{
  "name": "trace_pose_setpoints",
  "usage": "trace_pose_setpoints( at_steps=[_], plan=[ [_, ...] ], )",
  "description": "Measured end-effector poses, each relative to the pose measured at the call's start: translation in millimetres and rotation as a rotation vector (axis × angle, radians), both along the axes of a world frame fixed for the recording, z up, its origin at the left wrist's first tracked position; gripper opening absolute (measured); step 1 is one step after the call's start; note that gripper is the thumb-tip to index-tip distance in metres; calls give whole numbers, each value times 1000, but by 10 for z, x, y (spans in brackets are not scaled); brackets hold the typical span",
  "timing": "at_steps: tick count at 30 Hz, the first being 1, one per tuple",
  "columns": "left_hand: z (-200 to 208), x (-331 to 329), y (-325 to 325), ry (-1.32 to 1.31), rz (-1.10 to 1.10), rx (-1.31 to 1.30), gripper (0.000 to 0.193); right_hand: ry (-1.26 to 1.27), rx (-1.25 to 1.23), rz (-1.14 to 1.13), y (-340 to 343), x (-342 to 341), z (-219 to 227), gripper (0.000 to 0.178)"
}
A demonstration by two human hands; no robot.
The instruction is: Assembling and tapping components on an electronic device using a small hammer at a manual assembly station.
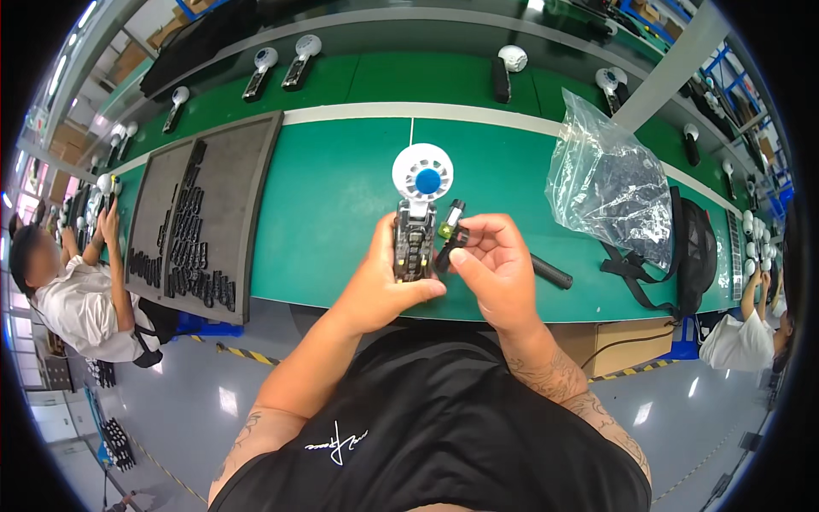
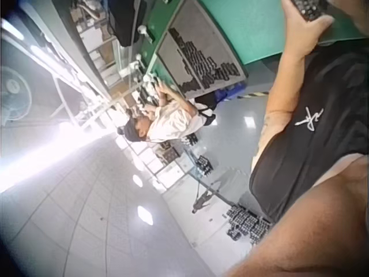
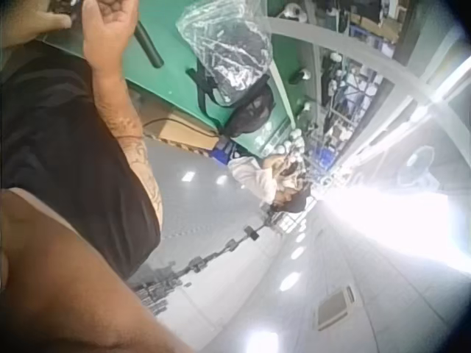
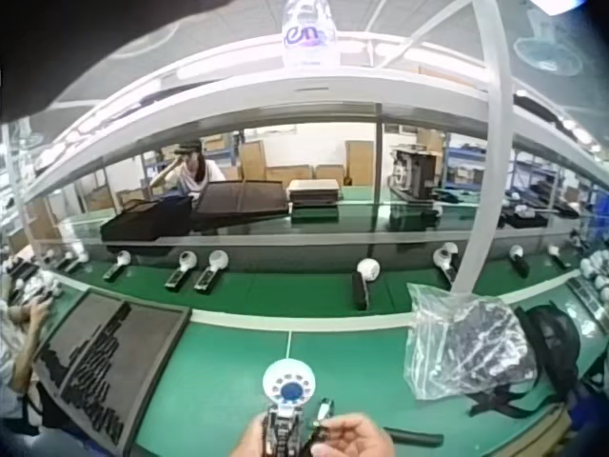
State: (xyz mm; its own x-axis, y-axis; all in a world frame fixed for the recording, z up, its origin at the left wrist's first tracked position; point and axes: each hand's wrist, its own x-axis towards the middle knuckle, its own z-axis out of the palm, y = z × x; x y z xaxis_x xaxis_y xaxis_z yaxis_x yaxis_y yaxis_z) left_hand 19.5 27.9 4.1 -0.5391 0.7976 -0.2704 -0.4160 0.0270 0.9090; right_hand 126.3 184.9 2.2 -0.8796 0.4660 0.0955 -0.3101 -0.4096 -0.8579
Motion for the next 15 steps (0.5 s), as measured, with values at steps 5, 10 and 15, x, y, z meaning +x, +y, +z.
trace_pose_setpoints(
  at_steps=[5, 10, 15],
  plan=[
    [-19, 102, 93, 708, 70, -19, 89, -101, 58, -28, -151, -61, -129, 38],
    [-96, 149, 108, 861, 141, -106, 80, -119, 356, -140, -210, -85, -168, 36],
    [-108, 107, 77, 883, 166, -75, 77, -140, 124, -56, -192, -143, -153, 36]
  ],
)
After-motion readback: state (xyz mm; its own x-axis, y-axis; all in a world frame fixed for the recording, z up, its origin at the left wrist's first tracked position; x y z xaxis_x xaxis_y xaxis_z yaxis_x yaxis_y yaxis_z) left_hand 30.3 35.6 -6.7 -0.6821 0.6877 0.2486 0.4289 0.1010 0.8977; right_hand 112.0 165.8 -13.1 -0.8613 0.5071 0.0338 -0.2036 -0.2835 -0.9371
